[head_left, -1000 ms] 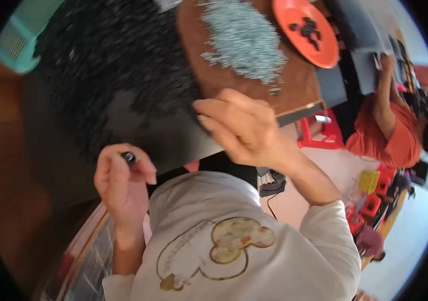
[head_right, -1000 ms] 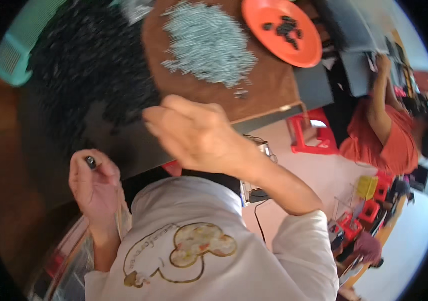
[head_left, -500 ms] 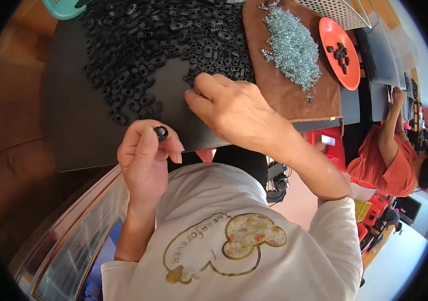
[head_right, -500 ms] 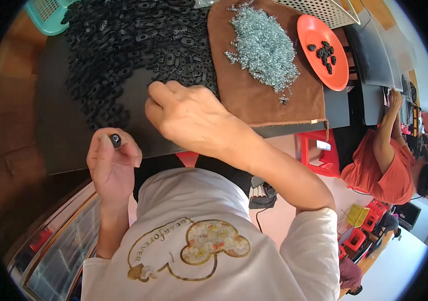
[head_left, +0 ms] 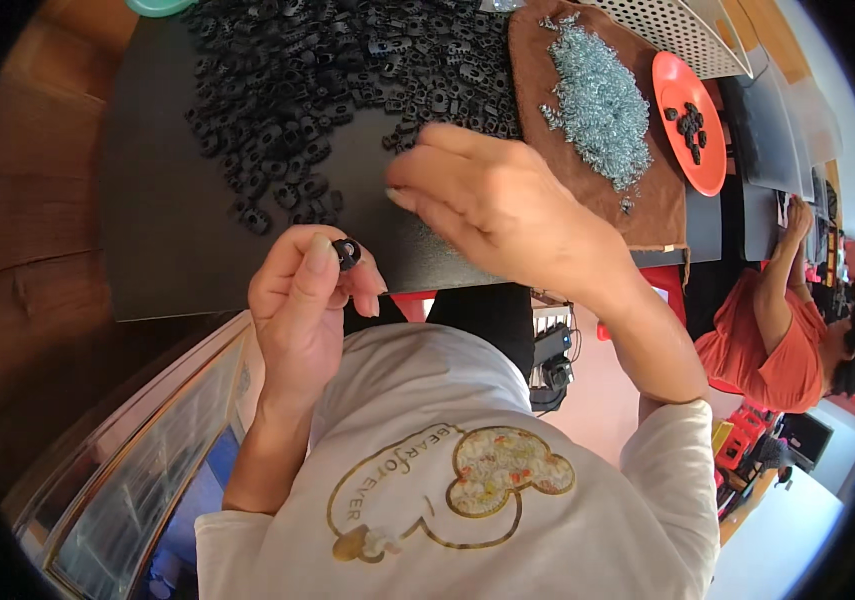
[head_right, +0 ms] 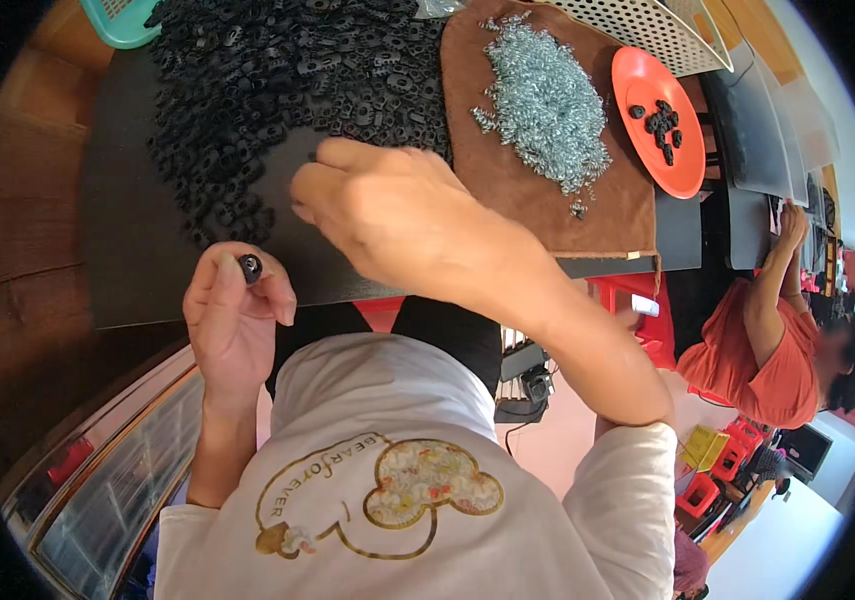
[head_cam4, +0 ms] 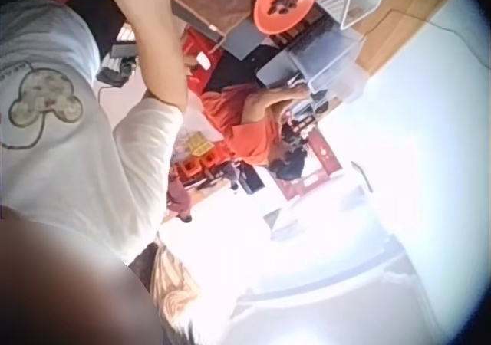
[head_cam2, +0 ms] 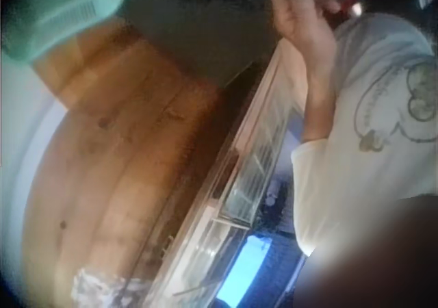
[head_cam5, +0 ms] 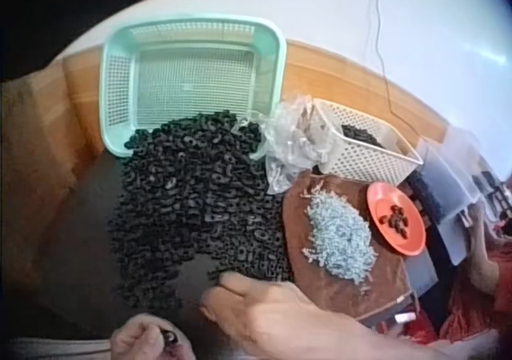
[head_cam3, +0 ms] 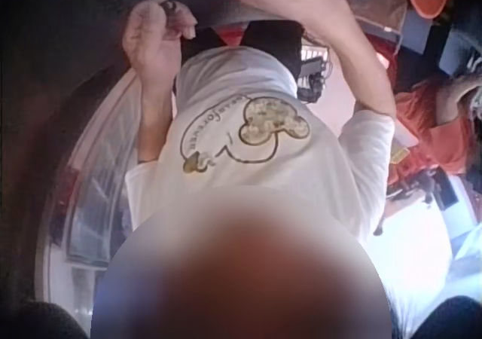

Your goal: Manually inserting small light-green beads into black plastic ring settings at a workbench.

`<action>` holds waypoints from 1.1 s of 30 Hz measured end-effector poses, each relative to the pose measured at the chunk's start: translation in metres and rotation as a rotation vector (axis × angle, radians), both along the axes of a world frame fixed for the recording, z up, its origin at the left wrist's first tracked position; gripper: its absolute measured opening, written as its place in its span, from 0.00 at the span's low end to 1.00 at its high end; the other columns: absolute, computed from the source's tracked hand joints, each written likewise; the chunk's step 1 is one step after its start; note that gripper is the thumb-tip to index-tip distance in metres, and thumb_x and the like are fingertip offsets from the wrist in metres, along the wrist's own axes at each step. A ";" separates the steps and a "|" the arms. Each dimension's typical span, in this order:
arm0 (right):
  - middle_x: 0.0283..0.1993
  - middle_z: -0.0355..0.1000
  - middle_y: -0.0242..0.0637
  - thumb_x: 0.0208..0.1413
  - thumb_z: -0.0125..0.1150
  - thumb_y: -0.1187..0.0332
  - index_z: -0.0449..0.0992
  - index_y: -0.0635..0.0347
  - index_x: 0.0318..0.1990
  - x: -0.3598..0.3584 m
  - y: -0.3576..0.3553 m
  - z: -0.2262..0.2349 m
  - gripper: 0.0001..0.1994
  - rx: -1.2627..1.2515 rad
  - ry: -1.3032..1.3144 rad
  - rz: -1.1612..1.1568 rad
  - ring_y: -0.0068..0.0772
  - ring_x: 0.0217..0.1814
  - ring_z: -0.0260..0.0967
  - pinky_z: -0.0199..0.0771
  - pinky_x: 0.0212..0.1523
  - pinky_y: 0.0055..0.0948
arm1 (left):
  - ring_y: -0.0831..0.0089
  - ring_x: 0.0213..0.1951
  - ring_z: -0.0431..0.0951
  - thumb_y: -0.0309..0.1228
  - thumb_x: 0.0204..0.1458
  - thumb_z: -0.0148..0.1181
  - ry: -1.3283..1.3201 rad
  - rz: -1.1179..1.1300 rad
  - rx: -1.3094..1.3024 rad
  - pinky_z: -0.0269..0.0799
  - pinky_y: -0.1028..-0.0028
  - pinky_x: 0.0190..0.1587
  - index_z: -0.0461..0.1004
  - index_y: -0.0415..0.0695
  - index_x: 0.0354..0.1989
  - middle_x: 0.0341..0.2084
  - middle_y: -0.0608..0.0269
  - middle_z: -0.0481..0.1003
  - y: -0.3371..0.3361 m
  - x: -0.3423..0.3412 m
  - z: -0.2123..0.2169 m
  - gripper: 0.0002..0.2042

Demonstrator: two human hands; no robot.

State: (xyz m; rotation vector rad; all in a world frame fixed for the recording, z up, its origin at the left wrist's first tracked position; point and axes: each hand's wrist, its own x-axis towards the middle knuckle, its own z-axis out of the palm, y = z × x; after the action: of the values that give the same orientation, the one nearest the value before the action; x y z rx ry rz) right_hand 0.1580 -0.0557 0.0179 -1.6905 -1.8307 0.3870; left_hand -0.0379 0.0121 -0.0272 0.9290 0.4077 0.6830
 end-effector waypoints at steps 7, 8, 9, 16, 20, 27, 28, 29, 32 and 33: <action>0.33 0.74 0.39 0.56 0.58 0.74 0.76 0.67 0.39 0.004 -0.037 0.008 0.06 -0.074 0.623 -0.111 0.32 0.33 0.74 0.73 0.33 0.29 | 0.78 0.24 0.69 0.36 0.65 0.48 0.036 -0.120 -0.049 0.69 0.78 0.28 0.70 0.39 0.37 0.25 0.59 0.74 -0.008 0.026 0.018 0.12; 0.34 0.75 0.34 0.59 0.57 0.73 0.76 0.66 0.41 0.004 -0.043 0.016 0.06 -0.243 0.797 -0.175 0.21 0.30 0.72 0.72 0.29 0.23 | 0.78 0.24 0.70 0.36 0.65 0.48 0.032 -0.138 -0.059 0.69 0.78 0.28 0.70 0.39 0.37 0.25 0.59 0.75 -0.009 0.030 0.018 0.12; 0.34 0.75 0.34 0.59 0.57 0.73 0.76 0.66 0.41 0.004 -0.046 0.016 0.06 -0.240 0.800 -0.181 0.21 0.30 0.72 0.72 0.29 0.23 | 0.78 0.23 0.70 0.36 0.65 0.48 0.028 -0.155 -0.070 0.69 0.79 0.28 0.70 0.39 0.37 0.25 0.59 0.75 -0.010 0.033 0.017 0.12; 0.30 0.72 0.27 0.62 0.56 0.72 0.75 0.62 0.42 0.009 -0.062 -0.007 0.05 -0.153 1.038 -0.247 0.13 0.27 0.66 0.66 0.25 0.15 | 0.78 0.23 0.71 0.36 0.65 0.48 0.045 -0.207 -0.088 0.69 0.79 0.28 0.71 0.40 0.36 0.24 0.60 0.75 -0.016 0.044 0.007 0.12; 0.28 0.70 0.24 0.62 0.57 0.72 0.74 0.63 0.41 0.010 -0.065 -0.004 0.04 -0.134 1.114 -0.227 0.11 0.26 0.62 0.63 0.25 0.14 | 0.79 0.22 0.71 0.36 0.65 0.48 0.035 -0.215 -0.096 0.69 0.79 0.28 0.71 0.40 0.36 0.24 0.59 0.75 -0.018 0.046 0.003 0.12; 0.31 0.72 0.26 0.60 0.57 0.75 0.74 0.63 0.38 0.008 -0.066 0.000 0.02 -0.199 1.154 -0.312 0.10 0.28 0.65 0.65 0.27 0.13 | 0.78 0.22 0.71 0.36 0.64 0.48 0.074 -0.209 -0.097 0.70 0.79 0.25 0.71 0.40 0.36 0.24 0.60 0.75 -0.020 0.046 0.003 0.12; 0.32 0.73 0.26 0.60 0.57 0.75 0.74 0.63 0.39 0.008 -0.066 0.000 0.02 -0.209 1.175 -0.294 0.10 0.30 0.66 0.65 0.28 0.13 | 0.78 0.22 0.71 0.36 0.64 0.48 0.074 -0.210 -0.098 0.70 0.79 0.25 0.71 0.40 0.36 0.24 0.60 0.75 -0.020 0.046 0.002 0.12; 0.33 0.73 0.27 0.60 0.57 0.76 0.74 0.63 0.40 0.007 -0.066 0.000 0.03 -0.219 1.197 -0.275 0.09 0.32 0.66 0.66 0.29 0.13 | 0.78 0.22 0.71 0.36 0.64 0.49 0.079 -0.206 -0.094 0.70 0.79 0.25 0.71 0.39 0.36 0.24 0.60 0.75 -0.020 0.047 0.001 0.12; 0.34 0.74 0.27 0.60 0.56 0.78 0.74 0.64 0.40 0.007 -0.063 -0.014 0.03 -0.026 1.118 -0.166 0.09 0.34 0.67 0.67 0.31 0.13 | 0.79 0.22 0.72 0.36 0.64 0.49 0.079 -0.212 -0.090 0.70 0.78 0.24 0.71 0.39 0.36 0.23 0.60 0.75 -0.020 0.048 0.001 0.12; 0.34 0.74 0.27 0.60 0.56 0.78 0.74 0.64 0.40 0.006 -0.062 -0.013 0.03 -0.026 1.118 -0.166 0.09 0.34 0.67 0.67 0.31 0.13 | 0.79 0.22 0.72 0.36 0.64 0.49 0.073 -0.221 -0.090 0.70 0.78 0.23 0.71 0.39 0.36 0.23 0.60 0.75 -0.020 0.048 0.001 0.12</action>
State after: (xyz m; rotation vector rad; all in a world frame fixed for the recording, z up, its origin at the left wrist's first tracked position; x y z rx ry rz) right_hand 0.1645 -0.1181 0.0053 -1.1919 -0.8481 1.0229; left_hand 0.0099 -0.0077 -0.0265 0.8999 0.3900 0.4272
